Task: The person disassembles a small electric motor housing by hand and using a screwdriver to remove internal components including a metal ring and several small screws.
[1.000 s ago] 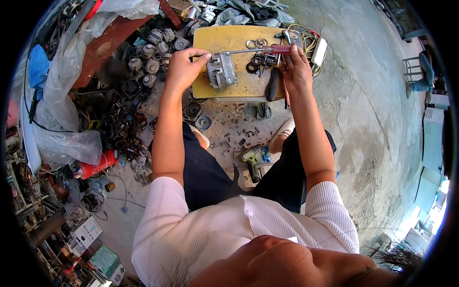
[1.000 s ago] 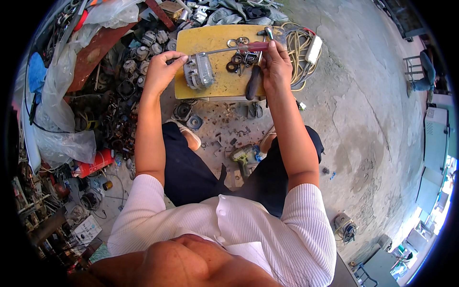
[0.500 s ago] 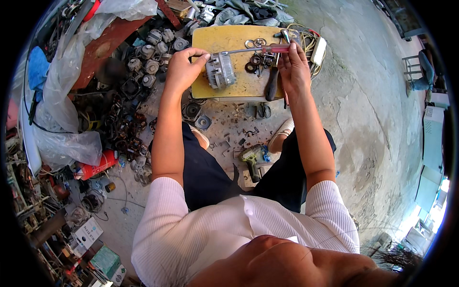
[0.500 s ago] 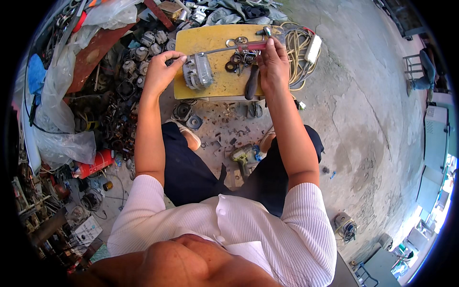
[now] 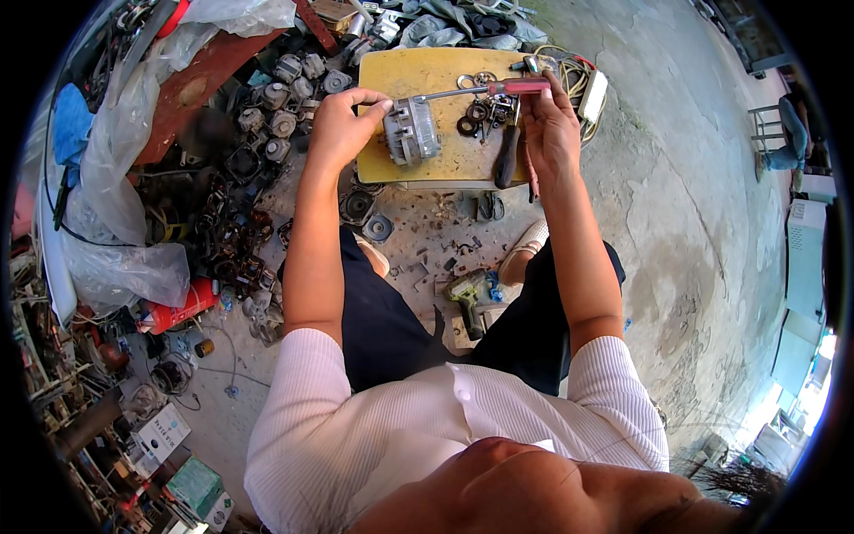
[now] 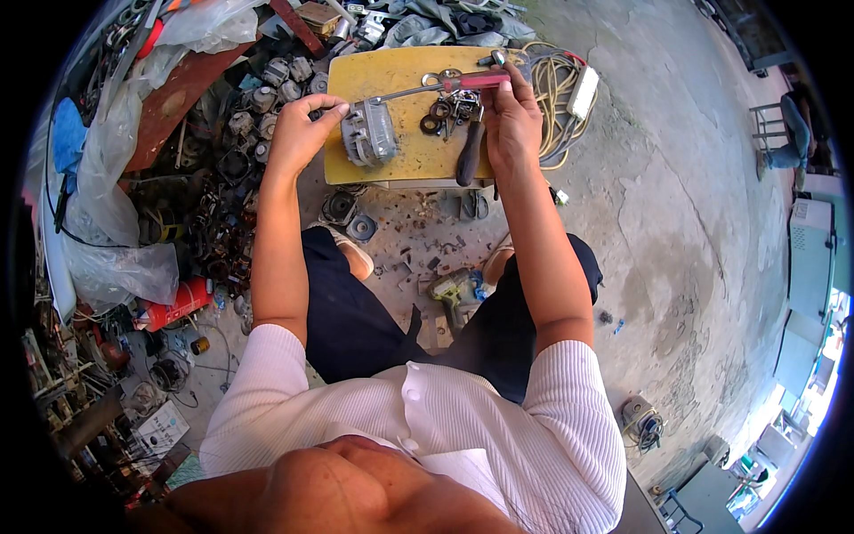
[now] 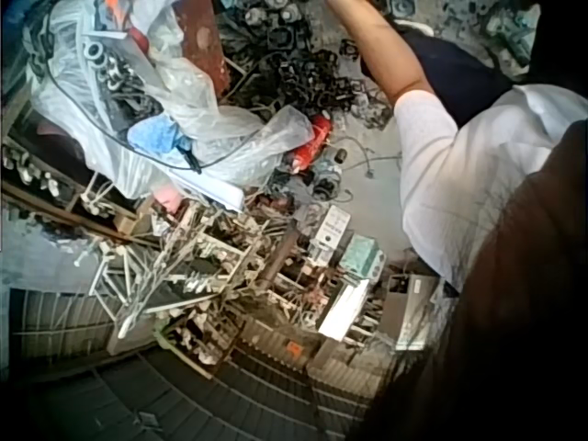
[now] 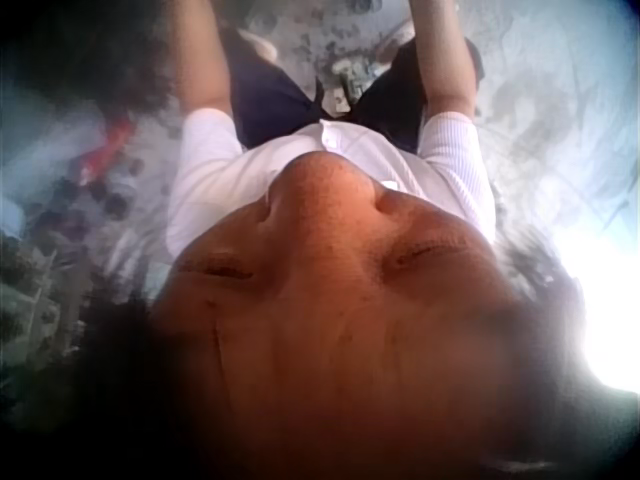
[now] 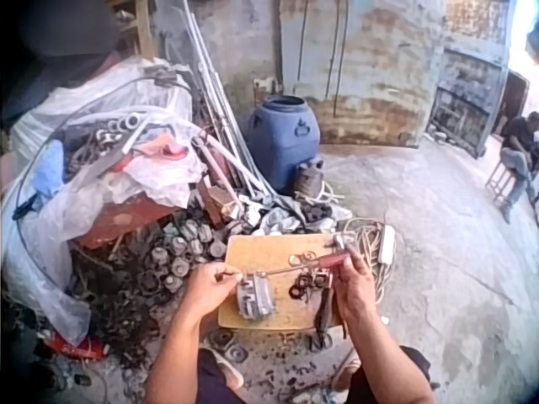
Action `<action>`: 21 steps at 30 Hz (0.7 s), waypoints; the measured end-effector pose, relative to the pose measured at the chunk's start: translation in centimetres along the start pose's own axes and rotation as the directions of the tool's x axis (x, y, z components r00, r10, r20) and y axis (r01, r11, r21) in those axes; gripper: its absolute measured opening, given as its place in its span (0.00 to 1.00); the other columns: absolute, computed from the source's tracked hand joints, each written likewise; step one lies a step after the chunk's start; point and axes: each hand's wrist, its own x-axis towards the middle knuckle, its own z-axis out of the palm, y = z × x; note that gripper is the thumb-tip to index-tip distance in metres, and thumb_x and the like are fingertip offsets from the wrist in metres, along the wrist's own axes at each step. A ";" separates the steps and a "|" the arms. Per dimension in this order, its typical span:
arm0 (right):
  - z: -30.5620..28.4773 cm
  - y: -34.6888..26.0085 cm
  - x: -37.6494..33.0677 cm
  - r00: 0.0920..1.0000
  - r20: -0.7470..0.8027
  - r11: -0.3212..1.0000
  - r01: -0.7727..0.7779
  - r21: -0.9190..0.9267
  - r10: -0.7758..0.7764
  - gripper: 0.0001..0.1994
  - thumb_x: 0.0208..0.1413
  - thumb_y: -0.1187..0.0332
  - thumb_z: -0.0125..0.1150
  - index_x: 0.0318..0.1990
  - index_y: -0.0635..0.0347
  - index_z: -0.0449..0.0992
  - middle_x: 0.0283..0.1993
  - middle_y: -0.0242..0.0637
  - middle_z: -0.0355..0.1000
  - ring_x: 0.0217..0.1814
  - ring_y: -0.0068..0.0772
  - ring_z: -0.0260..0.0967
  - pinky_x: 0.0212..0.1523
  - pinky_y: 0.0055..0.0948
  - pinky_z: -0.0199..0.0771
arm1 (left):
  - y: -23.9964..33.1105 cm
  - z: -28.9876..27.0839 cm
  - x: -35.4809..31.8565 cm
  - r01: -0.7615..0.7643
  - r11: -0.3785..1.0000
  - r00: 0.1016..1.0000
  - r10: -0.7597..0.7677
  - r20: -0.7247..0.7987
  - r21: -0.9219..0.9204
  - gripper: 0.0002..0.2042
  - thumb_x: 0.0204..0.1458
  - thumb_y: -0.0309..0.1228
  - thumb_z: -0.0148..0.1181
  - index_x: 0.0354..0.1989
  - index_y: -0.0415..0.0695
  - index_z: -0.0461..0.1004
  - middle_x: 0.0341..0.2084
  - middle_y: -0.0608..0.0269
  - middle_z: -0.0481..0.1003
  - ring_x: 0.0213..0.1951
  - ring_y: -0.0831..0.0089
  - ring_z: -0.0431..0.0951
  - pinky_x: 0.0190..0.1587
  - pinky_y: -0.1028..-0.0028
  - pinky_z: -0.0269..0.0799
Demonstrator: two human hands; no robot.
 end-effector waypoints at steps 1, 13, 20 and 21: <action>0.3 -0.2 -0.3 1.000 -0.008 1.000 -0.022 -0.002 0.022 0.16 0.66 0.68 0.54 0.60 0.54 0.70 0.51 0.33 0.74 0.54 0.27 0.71 0.55 0.31 0.71 | -0.1 0.0 0.0 0.001 1.000 1.000 -0.001 0.001 0.001 0.11 0.53 0.32 0.66 0.38 0.35 0.81 0.31 0.61 0.82 0.34 0.79 0.77 0.41 0.76 0.72; -0.3 0.3 0.3 1.000 -0.003 0.999 -0.026 -0.040 0.026 0.18 0.65 0.63 0.58 0.60 0.50 0.69 0.50 0.27 0.73 0.49 0.23 0.70 0.50 0.24 0.68 | 0.2 0.0 -0.1 -0.006 1.000 1.000 0.006 0.000 -0.004 0.11 0.53 0.32 0.66 0.38 0.36 0.81 0.31 0.61 0.82 0.34 0.79 0.77 0.41 0.76 0.72; 1.1 -0.2 -0.5 0.990 -0.108 0.991 -0.096 -0.090 0.086 0.17 0.65 0.65 0.56 0.60 0.53 0.68 0.50 0.28 0.73 0.48 0.21 0.71 0.50 0.23 0.68 | -0.1 0.0 0.0 -0.020 1.000 1.000 0.020 -0.005 0.011 0.11 0.53 0.32 0.66 0.37 0.36 0.81 0.31 0.61 0.82 0.34 0.79 0.77 0.41 0.76 0.72; 0.7 0.0 -0.3 0.994 -0.087 0.993 -0.081 -0.086 0.073 0.17 0.65 0.65 0.56 0.60 0.52 0.68 0.50 0.29 0.73 0.49 0.22 0.70 0.50 0.25 0.69 | 0.0 -0.1 -0.1 -0.025 1.000 1.000 0.025 -0.005 0.010 0.11 0.53 0.32 0.66 0.37 0.36 0.81 0.31 0.61 0.82 0.34 0.79 0.77 0.41 0.76 0.72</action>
